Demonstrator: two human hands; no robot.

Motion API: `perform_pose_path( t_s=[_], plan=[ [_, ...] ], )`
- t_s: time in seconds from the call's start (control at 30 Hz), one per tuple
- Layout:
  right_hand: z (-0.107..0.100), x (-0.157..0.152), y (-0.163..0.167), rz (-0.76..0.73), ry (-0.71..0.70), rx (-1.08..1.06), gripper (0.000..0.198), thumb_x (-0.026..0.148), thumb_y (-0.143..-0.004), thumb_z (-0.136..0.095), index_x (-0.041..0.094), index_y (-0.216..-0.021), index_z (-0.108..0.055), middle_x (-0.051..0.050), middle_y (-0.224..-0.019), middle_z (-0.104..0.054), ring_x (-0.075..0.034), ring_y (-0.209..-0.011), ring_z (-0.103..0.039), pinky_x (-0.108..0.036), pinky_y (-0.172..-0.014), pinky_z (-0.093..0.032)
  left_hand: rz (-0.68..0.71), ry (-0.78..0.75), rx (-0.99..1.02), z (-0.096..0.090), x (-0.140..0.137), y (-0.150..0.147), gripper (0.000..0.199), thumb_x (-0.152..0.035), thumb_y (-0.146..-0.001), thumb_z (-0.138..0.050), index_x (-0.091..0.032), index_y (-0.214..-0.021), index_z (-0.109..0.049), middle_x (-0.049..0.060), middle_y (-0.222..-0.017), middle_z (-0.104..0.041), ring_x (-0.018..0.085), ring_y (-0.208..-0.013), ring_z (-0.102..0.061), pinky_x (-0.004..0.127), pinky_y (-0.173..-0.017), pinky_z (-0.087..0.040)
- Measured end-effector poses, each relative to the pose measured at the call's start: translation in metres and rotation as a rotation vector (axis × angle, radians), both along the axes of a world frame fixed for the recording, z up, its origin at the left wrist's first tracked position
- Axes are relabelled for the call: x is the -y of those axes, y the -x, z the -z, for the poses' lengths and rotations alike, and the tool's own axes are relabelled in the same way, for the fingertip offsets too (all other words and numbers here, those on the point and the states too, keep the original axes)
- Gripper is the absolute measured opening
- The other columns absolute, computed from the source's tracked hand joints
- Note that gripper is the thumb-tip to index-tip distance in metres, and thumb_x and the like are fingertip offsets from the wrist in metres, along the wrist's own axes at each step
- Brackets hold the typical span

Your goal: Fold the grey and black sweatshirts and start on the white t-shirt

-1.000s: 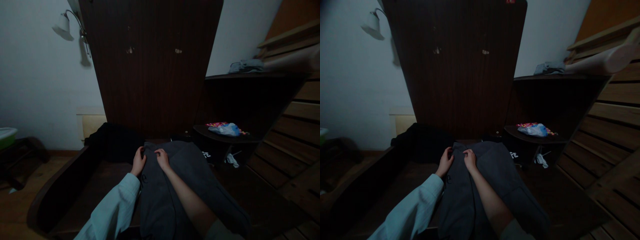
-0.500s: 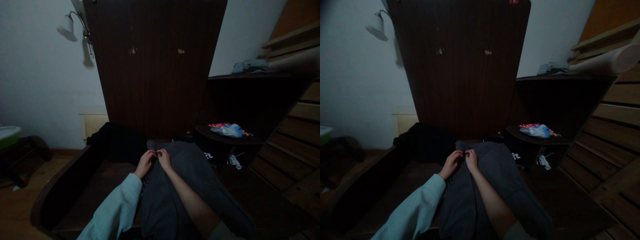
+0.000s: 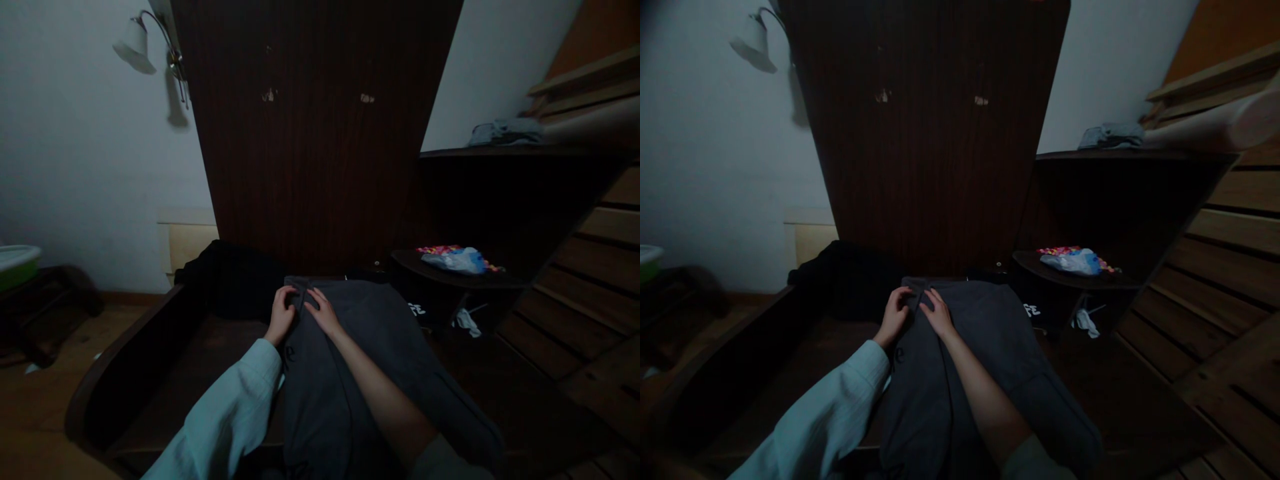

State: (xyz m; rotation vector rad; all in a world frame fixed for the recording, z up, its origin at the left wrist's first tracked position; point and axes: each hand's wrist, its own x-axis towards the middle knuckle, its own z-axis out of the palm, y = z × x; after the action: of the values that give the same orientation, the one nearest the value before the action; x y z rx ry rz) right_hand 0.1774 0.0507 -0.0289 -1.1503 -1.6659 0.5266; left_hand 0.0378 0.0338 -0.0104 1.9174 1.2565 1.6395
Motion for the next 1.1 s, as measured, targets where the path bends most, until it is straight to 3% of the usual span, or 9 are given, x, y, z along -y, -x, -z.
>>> perform_pose_path(
  t_s=[0.13,0.27,0.4,0.57,0.77,0.9,1.1],
  plan=[
    [0.005,-0.004,0.003,0.013,0.088,0.058,0.033,0.022,-0.069,-0.058,0.019,-0.102,-0.061,-0.009,-0.118,-0.053,-0.020,-0.111,-0.047,-0.035,-0.097,-0.032,-0.097,0.129,0.019,0.013,-0.012,0.008,0.035,-0.008,-0.065,-0.053,-0.018,-0.098,-0.047,0.006,-0.099,-0.050,0.021,-0.100,-0.050,0.038,-0.090,-0.039],
    [0.006,-0.005,0.002,0.077,0.079,0.108,0.028,0.017,-0.068,-0.057,0.020,-0.095,-0.064,-0.007,-0.103,-0.058,-0.019,-0.100,-0.053,-0.034,-0.091,-0.037,-0.167,0.079,-0.057,0.017,-0.010,0.006,0.038,-0.006,-0.063,-0.053,-0.017,-0.098,-0.046,0.007,-0.100,-0.046,0.021,-0.099,-0.049,0.038,-0.088,-0.040],
    [0.003,-0.001,-0.002,0.134,0.061,0.110,0.026,0.010,-0.066,-0.052,0.022,-0.086,-0.066,-0.003,-0.084,-0.060,-0.017,-0.082,-0.056,-0.032,-0.082,-0.043,-0.129,0.011,-0.142,0.009,-0.002,0.003,0.038,0.001,-0.061,-0.044,-0.018,-0.094,-0.047,0.006,-0.097,-0.045,0.019,-0.094,-0.050,0.035,-0.085,-0.041],
    [-0.001,0.001,-0.003,0.023,0.010,0.022,0.036,0.011,-0.069,-0.049,0.022,-0.101,-0.061,-0.004,-0.098,-0.059,-0.016,-0.084,-0.056,-0.030,-0.077,-0.046,-0.070,-0.118,-0.128,-0.003,-0.001,0.006,0.034,0.001,-0.064,-0.038,-0.020,-0.088,-0.048,0.004,-0.095,-0.049,0.017,-0.096,-0.049,0.034,-0.087,-0.040],
    [0.004,-0.003,-0.003,-0.001,0.034,0.089,0.041,0.005,-0.066,-0.051,0.022,-0.102,-0.061,-0.005,-0.101,-0.058,-0.018,-0.097,-0.054,-0.032,-0.083,-0.044,-0.034,0.063,-0.182,0.007,-0.006,0.010,0.038,-0.008,-0.067,-0.048,-0.018,-0.104,-0.044,0.008,-0.104,-0.049,0.020,-0.101,-0.049,0.038,-0.089,-0.040],
    [0.006,-0.005,-0.004,-0.029,0.003,0.113,0.042,0.006,-0.067,-0.052,0.023,-0.105,-0.060,-0.005,-0.103,-0.058,-0.017,-0.096,-0.054,-0.033,-0.085,-0.043,0.070,-0.028,-0.276,0.006,-0.004,0.009,0.049,0.000,-0.063,-0.043,-0.018,-0.109,-0.044,0.008,-0.114,-0.048,0.019,-0.110,-0.045,0.035,-0.095,-0.035],
    [0.004,-0.008,0.002,-0.008,-0.042,0.119,0.043,0.005,-0.068,-0.051,0.022,-0.107,-0.059,-0.005,-0.108,-0.058,-0.018,-0.102,-0.052,-0.034,-0.093,-0.038,0.101,-0.007,-0.327,-0.006,-0.009,0.006,0.042,0.004,-0.063,-0.036,-0.016,-0.096,-0.052,0.007,-0.099,-0.059,0.017,-0.096,-0.055,0.031,-0.087,-0.042]
  ],
)
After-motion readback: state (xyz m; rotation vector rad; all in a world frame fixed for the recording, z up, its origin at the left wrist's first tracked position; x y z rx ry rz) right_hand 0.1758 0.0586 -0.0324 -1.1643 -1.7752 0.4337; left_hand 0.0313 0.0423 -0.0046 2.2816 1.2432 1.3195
